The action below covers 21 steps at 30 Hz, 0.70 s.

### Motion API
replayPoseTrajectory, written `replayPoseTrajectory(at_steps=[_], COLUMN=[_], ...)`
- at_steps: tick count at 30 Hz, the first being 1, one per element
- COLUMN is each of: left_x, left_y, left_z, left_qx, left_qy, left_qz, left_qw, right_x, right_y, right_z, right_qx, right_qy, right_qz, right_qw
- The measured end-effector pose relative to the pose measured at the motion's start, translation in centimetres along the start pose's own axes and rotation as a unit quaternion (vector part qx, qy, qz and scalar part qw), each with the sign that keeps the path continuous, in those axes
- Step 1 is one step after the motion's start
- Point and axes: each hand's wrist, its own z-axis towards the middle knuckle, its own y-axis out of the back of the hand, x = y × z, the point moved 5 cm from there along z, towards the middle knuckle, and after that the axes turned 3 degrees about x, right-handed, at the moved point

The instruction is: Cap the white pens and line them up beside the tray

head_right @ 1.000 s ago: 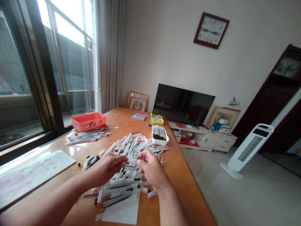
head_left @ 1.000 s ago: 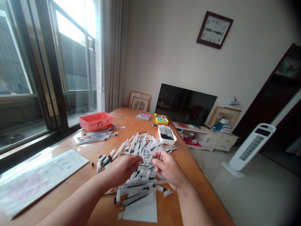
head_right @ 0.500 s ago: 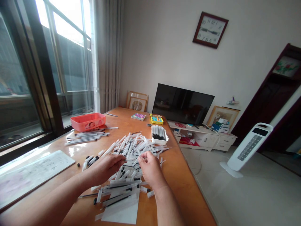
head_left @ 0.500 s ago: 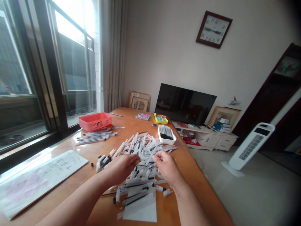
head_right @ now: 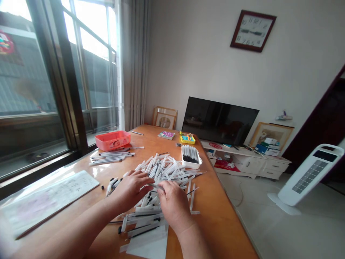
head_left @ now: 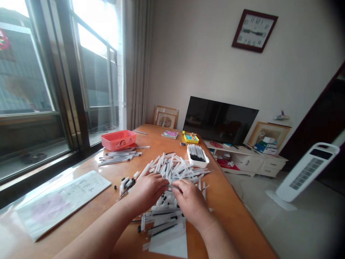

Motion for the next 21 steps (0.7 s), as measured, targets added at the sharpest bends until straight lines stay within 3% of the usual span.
replayPoseTrajectory(at_steps=[3,6,8,12,16,21], left_x=[0.6,2.1,3.1,4.1,4.1,3.4], left_y=[1.3,2.3,2.2,1.2,0.7,0.2], left_z=[-0.1,-0.7,-0.9,-0.8,-0.5,-0.3], left_qx=[-0.114,-0.241,-0.282,-0.263,-0.236,-0.188], left_qy=[0.039,0.106,0.14,0.15,0.144,0.134], left_qz=[0.01,-0.037,-0.075,-0.115,-0.121,-0.139], left_qw=[0.993,0.964,0.946,0.946,0.953,0.963], right_x=[-0.5,-1.1,-1.4,-2.0,-2.5,-3.1], right_y=[0.1,0.2,0.1,-0.5,-0.9,0.1], right_z=[0.0,0.0,0.0,0.0,0.4,0.7], right_qx=[-0.025,-0.034,-0.035,-0.056,-0.076,-0.158], right_qy=[-0.027,-0.058,-0.076,-0.119,-0.15,-0.165], right_qz=[0.009,0.027,0.042,0.142,0.289,0.374], right_qw=[0.999,0.997,0.996,0.981,0.942,0.899])
